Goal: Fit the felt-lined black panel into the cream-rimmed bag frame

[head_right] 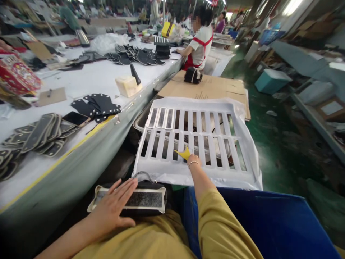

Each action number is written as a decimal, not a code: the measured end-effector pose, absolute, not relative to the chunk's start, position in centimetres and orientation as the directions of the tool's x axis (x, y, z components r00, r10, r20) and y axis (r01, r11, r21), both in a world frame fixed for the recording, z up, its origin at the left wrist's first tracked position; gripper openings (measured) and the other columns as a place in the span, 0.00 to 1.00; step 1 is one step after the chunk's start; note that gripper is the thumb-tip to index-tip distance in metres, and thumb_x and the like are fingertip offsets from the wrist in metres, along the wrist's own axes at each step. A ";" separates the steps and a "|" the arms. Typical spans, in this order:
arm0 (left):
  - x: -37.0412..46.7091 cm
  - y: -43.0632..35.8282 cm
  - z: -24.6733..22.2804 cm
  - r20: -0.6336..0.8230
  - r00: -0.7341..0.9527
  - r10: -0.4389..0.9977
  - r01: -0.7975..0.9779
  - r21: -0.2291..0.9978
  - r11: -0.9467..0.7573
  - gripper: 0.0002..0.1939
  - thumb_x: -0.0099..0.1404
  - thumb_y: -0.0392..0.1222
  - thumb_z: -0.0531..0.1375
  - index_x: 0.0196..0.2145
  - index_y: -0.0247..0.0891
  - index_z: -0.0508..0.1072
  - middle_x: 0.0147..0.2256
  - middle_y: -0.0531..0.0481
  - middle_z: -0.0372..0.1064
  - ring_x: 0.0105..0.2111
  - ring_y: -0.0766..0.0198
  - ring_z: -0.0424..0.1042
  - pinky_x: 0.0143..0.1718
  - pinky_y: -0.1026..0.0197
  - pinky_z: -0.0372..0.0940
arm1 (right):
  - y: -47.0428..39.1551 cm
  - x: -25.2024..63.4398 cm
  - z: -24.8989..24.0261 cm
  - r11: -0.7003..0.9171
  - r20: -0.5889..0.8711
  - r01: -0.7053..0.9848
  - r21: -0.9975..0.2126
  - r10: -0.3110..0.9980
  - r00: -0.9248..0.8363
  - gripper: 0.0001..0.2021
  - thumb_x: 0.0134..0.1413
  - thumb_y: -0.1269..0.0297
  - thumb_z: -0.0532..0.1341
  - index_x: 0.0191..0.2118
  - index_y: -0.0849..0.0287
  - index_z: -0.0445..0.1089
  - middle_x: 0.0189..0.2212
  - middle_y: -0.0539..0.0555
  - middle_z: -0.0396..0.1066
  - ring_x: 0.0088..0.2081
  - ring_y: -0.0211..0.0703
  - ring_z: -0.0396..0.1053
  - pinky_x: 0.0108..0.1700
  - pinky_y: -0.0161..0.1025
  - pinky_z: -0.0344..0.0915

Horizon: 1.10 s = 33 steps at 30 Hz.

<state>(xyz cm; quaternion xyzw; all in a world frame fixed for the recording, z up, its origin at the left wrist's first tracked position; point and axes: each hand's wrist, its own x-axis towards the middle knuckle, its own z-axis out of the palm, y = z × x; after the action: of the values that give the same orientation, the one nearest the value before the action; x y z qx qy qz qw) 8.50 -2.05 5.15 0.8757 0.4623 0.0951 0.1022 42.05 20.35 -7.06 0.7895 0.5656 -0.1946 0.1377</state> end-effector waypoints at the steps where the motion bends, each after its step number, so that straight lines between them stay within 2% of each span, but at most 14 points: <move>1: 9.8 -1.4 5.1 0.042 0.589 0.807 0.764 0.296 -0.573 0.54 0.51 0.69 0.56 0.64 0.35 0.41 0.60 0.37 0.52 0.58 0.49 0.55 0.60 0.48 0.41 | 20.5 42.2 -7.0 -0.315 -0.470 0.949 0.000 0.838 0.278 0.16 0.58 0.62 0.56 0.50 0.65 0.63 0.48 0.61 0.64 0.47 0.47 0.65 0.47 0.48 0.64; 4: 12.6 -0.1 4.8 -0.030 0.624 0.781 0.734 0.366 -0.573 0.53 0.47 0.66 0.61 0.62 0.32 0.50 0.58 0.34 0.55 0.57 0.47 0.57 0.58 0.48 0.47 | 20.9 42.3 -6.8 -0.266 -0.507 0.964 -0.021 0.834 0.219 0.15 0.58 0.61 0.57 0.48 0.64 0.64 0.46 0.58 0.66 0.46 0.45 0.66 0.47 0.48 0.65; 6: 13.5 0.3 4.8 -0.064 0.603 0.795 0.749 0.390 -0.537 0.50 0.46 0.59 0.64 0.60 0.31 0.53 0.57 0.34 0.57 0.55 0.46 0.58 0.57 0.48 0.49 | 21.0 42.2 -6.7 -0.212 -0.539 0.975 -0.067 0.830 0.143 0.14 0.59 0.60 0.55 0.45 0.65 0.66 0.44 0.56 0.67 0.44 0.42 0.67 0.47 0.46 0.65; 9: 14.1 0.6 5.3 -0.103 0.567 0.817 0.773 0.410 -0.484 0.44 0.45 0.48 0.64 0.58 0.31 0.56 0.54 0.34 0.60 0.52 0.46 0.61 0.55 0.48 0.52 | 20.8 41.6 -6.8 -0.151 -0.555 0.979 -0.141 0.831 0.048 0.13 0.59 0.60 0.55 0.44 0.64 0.67 0.44 0.55 0.67 0.43 0.42 0.67 0.46 0.46 0.65; 12: 14.7 1.1 5.7 -0.142 0.572 0.808 0.774 0.419 -0.474 0.42 0.42 0.43 0.63 0.56 0.28 0.59 0.50 0.34 0.63 0.48 0.46 0.63 0.52 0.48 0.56 | 20.3 41.3 -6.4 -0.139 -0.516 0.970 -0.197 0.857 0.018 0.15 0.58 0.59 0.57 0.47 0.63 0.66 0.45 0.57 0.67 0.44 0.44 0.67 0.46 0.48 0.65; 16: 15.9 1.7 5.9 -0.204 0.575 0.792 0.790 0.390 -0.473 0.38 0.41 0.46 0.62 0.51 0.29 0.63 0.43 0.35 0.66 0.41 0.46 0.65 0.46 0.47 0.61 | 18.0 42.0 -3.5 -0.118 -0.444 0.946 -0.303 0.895 -0.030 0.20 0.60 0.63 0.53 0.56 0.67 0.57 0.45 0.63 0.68 0.43 0.46 0.68 0.47 0.45 0.63; 18: 16.3 2.0 6.0 -0.237 0.576 0.782 0.795 0.385 -0.469 0.37 0.41 0.50 0.63 0.48 0.31 0.65 0.42 0.35 0.67 0.41 0.46 0.66 0.45 0.47 0.61 | 15.7 42.8 -1.0 -0.084 -0.420 0.926 -0.367 0.904 -0.084 0.25 0.59 0.63 0.54 0.60 0.65 0.52 0.48 0.63 0.67 0.45 0.48 0.67 0.48 0.42 0.61; 21: 16.3 2.5 6.4 -0.304 0.589 0.749 0.792 0.404 -0.458 0.39 0.41 0.55 0.63 0.49 0.32 0.64 0.45 0.35 0.66 0.44 0.45 0.65 0.48 0.48 0.60 | 11.3 43.7 2.9 -0.003 -0.422 0.874 -0.485 0.876 -0.231 0.29 0.53 0.51 0.57 0.58 0.60 0.57 0.52 0.57 0.65 0.49 0.46 0.65 0.49 0.37 0.60; 23: 15.9 3.4 6.8 -0.381 0.623 0.684 0.769 0.460 -0.444 0.45 0.40 0.59 0.64 0.53 0.32 0.61 0.50 0.35 0.63 0.49 0.45 0.64 0.51 0.49 0.58 | 8.5 43.7 5.0 0.048 -0.439 0.819 -0.572 0.826 -0.355 0.26 0.58 0.47 0.49 0.52 0.62 0.64 0.48 0.57 0.68 0.46 0.45 0.67 0.45 0.36 0.61; 25: 15.4 4.9 7.2 -0.454 0.691 0.562 0.712 0.563 -0.420 0.51 0.41 0.63 0.63 0.58 0.35 0.55 0.56 0.37 0.59 0.53 0.45 0.61 0.55 0.50 0.55 | 6.2 43.0 6.2 0.039 -0.475 0.834 -0.551 0.807 -0.351 0.28 0.62 0.47 0.39 0.40 0.63 0.70 0.36 0.58 0.73 0.37 0.44 0.69 0.38 0.37 0.62; 27: 15.1 6.7 7.2 -0.498 0.764 0.409 0.637 0.679 -0.363 0.52 0.43 0.67 0.61 0.60 0.39 0.52 0.57 0.41 0.57 0.55 0.48 0.60 0.55 0.53 0.54 | 4.9 41.8 6.7 0.036 -0.489 0.898 -0.439 0.829 -0.272 0.32 0.63 0.48 0.36 0.32 0.63 0.70 0.28 0.58 0.72 0.31 0.45 0.69 0.33 0.38 0.60; 29: 15.1 8.6 6.9 -0.489 0.835 0.254 0.547 0.790 -0.278 0.49 0.48 0.70 0.57 0.61 0.41 0.51 0.58 0.44 0.57 0.54 0.50 0.61 0.55 0.56 0.55 | 4.3 40.2 6.9 0.085 -0.463 0.952 -0.294 0.858 -0.220 0.32 0.63 0.48 0.36 0.29 0.62 0.70 0.26 0.60 0.72 0.30 0.46 0.69 0.33 0.39 0.58; 31: 15.3 10.1 6.1 -0.421 0.898 0.128 0.439 0.879 -0.186 0.48 0.52 0.72 0.50 0.62 0.39 0.51 0.59 0.44 0.55 0.55 0.50 0.60 0.56 0.58 0.53 | 4.3 38.8 7.0 0.155 -0.430 0.975 -0.161 0.878 -0.211 0.32 0.63 0.48 0.37 0.27 0.61 0.70 0.27 0.60 0.73 0.32 0.47 0.70 0.35 0.40 0.57; 33: 15.6 11.0 5.1 -0.335 0.940 0.060 0.340 0.934 -0.113 0.49 0.53 0.75 0.44 0.61 0.36 0.53 0.60 0.45 0.53 0.58 0.49 0.55 0.58 0.58 0.49 | 4.5 37.5 7.3 0.185 -0.397 0.979 -0.090 0.894 -0.206 0.30 0.63 0.48 0.38 0.28 0.61 0.71 0.27 0.59 0.73 0.33 0.48 0.71 0.36 0.41 0.56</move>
<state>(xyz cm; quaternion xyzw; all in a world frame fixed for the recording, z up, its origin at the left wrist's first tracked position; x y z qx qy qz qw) 15.62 10.99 5.08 0.7381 0.1354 -0.1072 0.6522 37.53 4.52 7.28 0.6169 0.7590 -0.1638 0.1287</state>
